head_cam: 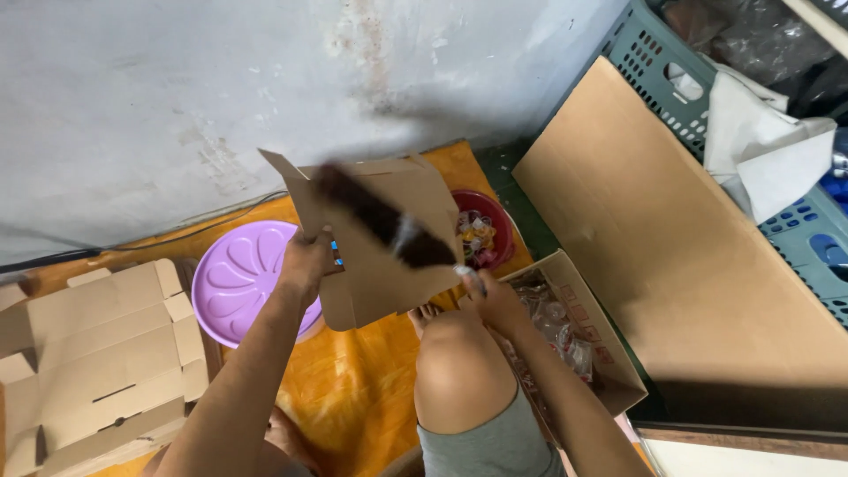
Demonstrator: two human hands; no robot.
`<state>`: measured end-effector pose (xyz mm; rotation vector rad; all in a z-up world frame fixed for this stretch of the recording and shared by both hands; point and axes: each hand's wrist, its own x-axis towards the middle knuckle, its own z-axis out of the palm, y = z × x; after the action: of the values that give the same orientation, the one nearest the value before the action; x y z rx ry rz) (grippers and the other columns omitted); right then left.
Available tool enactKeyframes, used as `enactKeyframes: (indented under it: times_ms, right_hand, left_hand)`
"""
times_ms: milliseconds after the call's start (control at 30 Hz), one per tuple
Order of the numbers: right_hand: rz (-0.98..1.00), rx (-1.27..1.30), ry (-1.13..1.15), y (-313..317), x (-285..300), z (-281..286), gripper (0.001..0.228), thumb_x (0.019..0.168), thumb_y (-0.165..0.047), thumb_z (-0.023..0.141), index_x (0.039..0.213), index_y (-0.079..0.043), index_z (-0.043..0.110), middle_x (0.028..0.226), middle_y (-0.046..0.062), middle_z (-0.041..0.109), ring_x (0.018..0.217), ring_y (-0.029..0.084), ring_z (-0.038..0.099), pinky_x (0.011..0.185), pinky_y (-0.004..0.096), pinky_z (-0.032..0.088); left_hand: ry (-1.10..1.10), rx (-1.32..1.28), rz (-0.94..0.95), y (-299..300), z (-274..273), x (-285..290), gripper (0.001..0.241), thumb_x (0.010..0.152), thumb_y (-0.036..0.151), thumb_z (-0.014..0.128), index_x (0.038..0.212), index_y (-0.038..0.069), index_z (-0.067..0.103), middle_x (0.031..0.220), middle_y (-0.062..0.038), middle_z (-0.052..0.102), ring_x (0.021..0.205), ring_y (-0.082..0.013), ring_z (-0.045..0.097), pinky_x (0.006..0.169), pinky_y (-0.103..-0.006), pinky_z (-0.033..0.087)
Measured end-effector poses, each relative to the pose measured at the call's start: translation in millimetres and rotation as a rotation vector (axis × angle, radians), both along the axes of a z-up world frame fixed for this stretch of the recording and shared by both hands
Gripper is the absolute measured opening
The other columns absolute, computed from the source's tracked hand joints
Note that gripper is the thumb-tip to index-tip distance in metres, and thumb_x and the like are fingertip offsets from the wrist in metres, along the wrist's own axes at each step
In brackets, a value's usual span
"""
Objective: Folding a cardboard box and filling a plastic bag with snacks using tongs.
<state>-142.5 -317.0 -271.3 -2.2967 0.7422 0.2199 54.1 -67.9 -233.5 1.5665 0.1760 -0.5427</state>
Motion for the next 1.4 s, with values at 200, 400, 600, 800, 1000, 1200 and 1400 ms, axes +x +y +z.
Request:
enactKeyframes:
  times_ms: [200, 400, 600, 800, 1000, 1200, 1400]
  right_hand:
    - [-0.035, -0.155, -0.135, -4.8, 25.9, 13.5, 0.057, 0.104, -0.061, 0.048, 0.118, -0.009, 0.065, 0.104, 0.029, 0.072, 0.108, 0.046, 0.069, 0.094, 0.053, 0.054]
    - [-0.151, -0.175, -0.052, -22.8, 32.1, -7.4, 0.064, 0.105, -0.066, 0.032, 0.117, -0.009, 0.059, 0.109, 0.028, 0.071, 0.112, 0.044, 0.068, 0.098, 0.053, 0.052]
    - [0.056, -0.384, -0.482, -9.0, -17.5, -70.0, 0.037, 0.11, -0.043, 0.044, 0.093, -0.013, 0.058, 0.068, 0.021, 0.064, 0.07, 0.03, 0.073, 0.063, 0.036, 0.058]
    - [-0.589, 0.16, -0.486, -30.4, -37.1, -42.5, 0.055, 0.108, -0.063, 0.044, 0.099, -0.012, 0.062, 0.076, 0.011, 0.066, 0.074, 0.026, 0.065, 0.075, 0.04, 0.052]
    - [-0.65, 0.016, -0.667, -61.8, -48.3, -27.4, 0.034, 0.113, -0.048, 0.043, 0.108, -0.016, 0.056, 0.067, 0.006, 0.061, 0.051, 0.022, 0.057, 0.05, 0.032, 0.044]
    - [-0.375, -0.194, -0.592, -71.8, -54.7, -18.2, 0.028, 0.11, -0.038, 0.053, 0.123, -0.015, 0.061, 0.076, 0.018, 0.07, 0.07, 0.038, 0.07, 0.064, 0.047, 0.053]
    - [0.082, -0.323, 0.037, -34.6, -27.8, 4.1, 0.043, 0.101, -0.064, 0.042, 0.123, -0.03, 0.056, 0.097, 0.018, 0.078, 0.101, 0.04, 0.074, 0.094, 0.052, 0.055]
  left_hand:
    - [-0.102, 0.017, -0.074, -8.5, 5.6, -1.4, 0.049, 0.101, 0.027, 0.057, 0.143, 0.001, 0.053, 0.113, -0.017, 0.065, 0.093, -0.0285, 0.07, 0.074, -0.0454, 0.067]
    - [-0.155, -0.069, -0.124, -15.8, 31.5, -13.1, 0.044, 0.102, 0.029, 0.058, 0.139, 0.005, 0.058, 0.115, -0.026, 0.069, 0.103, -0.0385, 0.072, 0.081, -0.051, 0.065]
    - [-0.231, -0.354, 0.047, -17.9, 21.8, -0.4, 0.033, 0.104, 0.031, 0.064, 0.127, 0.008, 0.061, 0.107, -0.017, 0.07, 0.096, -0.0272, 0.073, 0.082, -0.045, 0.067]
    - [-0.735, -0.216, -0.055, 9.4, 75.0, -6.5, 0.022, 0.108, 0.026, 0.061, 0.118, 0.007, 0.066, 0.11, -0.016, 0.075, 0.1, -0.0268, 0.075, 0.089, -0.0464, 0.063]
    - [-1.461, 0.407, -0.621, 25.7, 54.0, -13.6, 0.039, 0.09, 0.006, 0.069, 0.127, 0.016, 0.072, 0.13, -0.011, 0.072, 0.126, -0.04, 0.062, 0.11, -0.0511, 0.047]
    - [-1.421, 0.979, -0.997, 36.5, -26.8, 4.2, 0.037, 0.098, 0.016, 0.049, 0.121, 0.038, 0.067, 0.133, 0.013, 0.065, 0.139, -0.0226, 0.051, 0.123, -0.0525, 0.031]
    - [-1.39, 1.072, -1.059, 49.8, -48.7, 7.3, 0.041, 0.094, 0.013, 0.046, 0.113, 0.039, 0.071, 0.13, 0.014, 0.065, 0.134, -0.017, 0.053, 0.12, -0.0506, 0.037]
